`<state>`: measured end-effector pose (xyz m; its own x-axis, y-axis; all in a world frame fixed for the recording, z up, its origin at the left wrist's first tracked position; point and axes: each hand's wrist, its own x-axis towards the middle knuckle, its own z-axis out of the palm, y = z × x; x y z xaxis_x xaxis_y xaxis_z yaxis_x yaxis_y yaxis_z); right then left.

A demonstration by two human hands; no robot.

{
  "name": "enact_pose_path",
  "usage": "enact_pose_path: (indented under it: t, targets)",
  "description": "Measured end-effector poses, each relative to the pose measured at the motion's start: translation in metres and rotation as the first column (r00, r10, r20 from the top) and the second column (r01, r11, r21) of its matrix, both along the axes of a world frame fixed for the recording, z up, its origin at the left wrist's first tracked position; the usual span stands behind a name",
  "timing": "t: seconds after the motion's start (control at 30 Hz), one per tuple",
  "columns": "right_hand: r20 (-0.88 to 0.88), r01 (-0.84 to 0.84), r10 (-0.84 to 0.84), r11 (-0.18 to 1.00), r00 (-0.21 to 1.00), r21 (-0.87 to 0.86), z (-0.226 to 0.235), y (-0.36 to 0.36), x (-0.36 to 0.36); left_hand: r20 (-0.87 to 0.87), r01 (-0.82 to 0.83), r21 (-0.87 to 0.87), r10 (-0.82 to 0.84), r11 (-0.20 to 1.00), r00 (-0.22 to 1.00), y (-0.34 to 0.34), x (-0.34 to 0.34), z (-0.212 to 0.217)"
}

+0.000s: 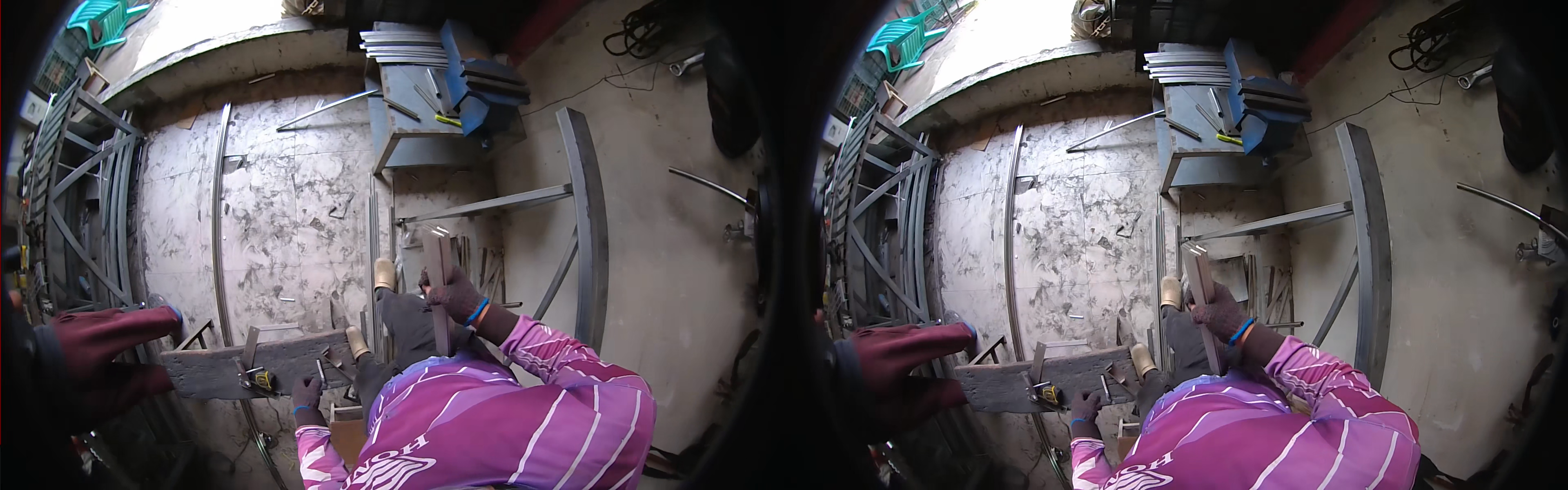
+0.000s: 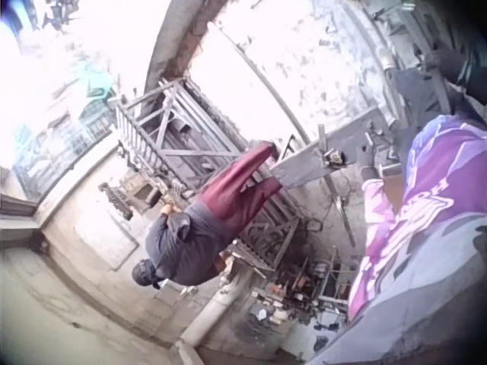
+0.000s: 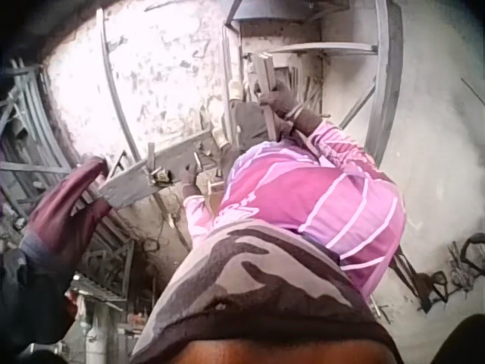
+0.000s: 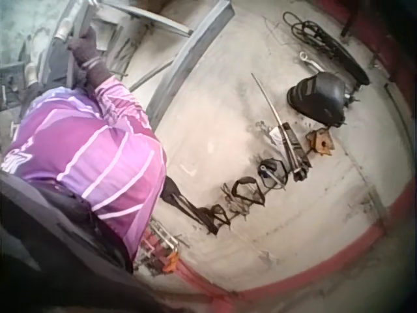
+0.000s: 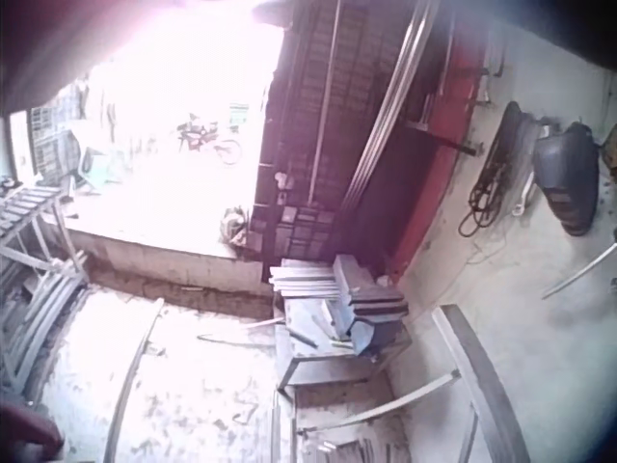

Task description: Marking and organizing metal strips in a workshop environment.

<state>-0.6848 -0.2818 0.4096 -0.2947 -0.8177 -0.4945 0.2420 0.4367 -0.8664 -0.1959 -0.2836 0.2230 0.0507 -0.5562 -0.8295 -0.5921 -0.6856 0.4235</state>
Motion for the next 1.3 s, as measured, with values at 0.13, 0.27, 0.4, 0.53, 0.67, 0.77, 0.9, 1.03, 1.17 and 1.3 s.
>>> enact_pose_path:
  t: [0.13, 0.27, 0.4, 0.53, 0.67, 0.77, 0.9, 1.03, 1.17, 1.3]
  targets:
    - [0.127, 0.168, -0.178, 0.982, 0.976, 0.084, -0.006, -0.027, -0.051, -0.101, -0.120, -0.155, 0.105, 0.981, 0.989, -0.086, -0.050, 0.026]
    - [0.043, 0.215, -0.221, 0.970, 0.974, 0.110, -0.007, -0.037, -0.089, -0.084, -0.127, -0.235, 0.110, 0.964, 0.990, -0.150, -0.099, 0.037]
    - [0.030, 0.217, -0.219, 0.974, 0.975, 0.066, -0.019, -0.039, -0.120, -0.110, -0.095, -0.173, 0.076, 0.980, 0.991, -0.157, -0.138, 0.029]
    - [-0.284, 0.020, -0.041, 0.997, 0.958, -0.075, -0.038, -0.050, -0.147, -0.092, 0.027, -0.039, -0.030, 0.999, 0.995, -0.141, -0.152, 0.035]
    - [-0.701, -0.162, -0.028, 0.966, 0.712, -0.203, -0.044, -0.069, -0.166, -0.031, -0.050, 0.168, 0.056, 0.984, 0.998, -0.150, -0.156, 0.064]
    - [-0.745, -0.170, -0.037, 0.965, 0.667, -0.200, -0.040, -0.093, -0.174, 0.072, -0.055, 0.273, 0.036, 0.960, 0.997, -0.188, -0.155, 0.082]
    - [-0.062, 0.460, -0.477, 0.870, 0.877, -0.176, -0.034, -0.148, -0.178, -0.041, 0.137, 0.384, -0.132, 0.913, 0.990, -0.283, -0.144, 0.071]
    - [0.360, 0.769, -0.695, 0.628, 0.622, -0.116, -0.022, -0.201, -0.172, 0.027, 0.238, 0.417, -0.274, 0.877, 0.961, -0.427, -0.161, 0.017]
    - [0.267, 0.868, -0.841, 0.496, 0.471, 0.031, -0.010, -0.260, -0.152, 0.216, 0.791, 0.055, -0.781, 0.610, 0.586, -0.618, -0.260, -0.031]
    - [0.485, 0.906, -0.772, 0.403, 0.411, -0.126, 0.016, -0.300, -0.153, 0.215, 0.810, -0.305, -0.793, 0.500, 0.570, -0.780, -0.440, 0.003]
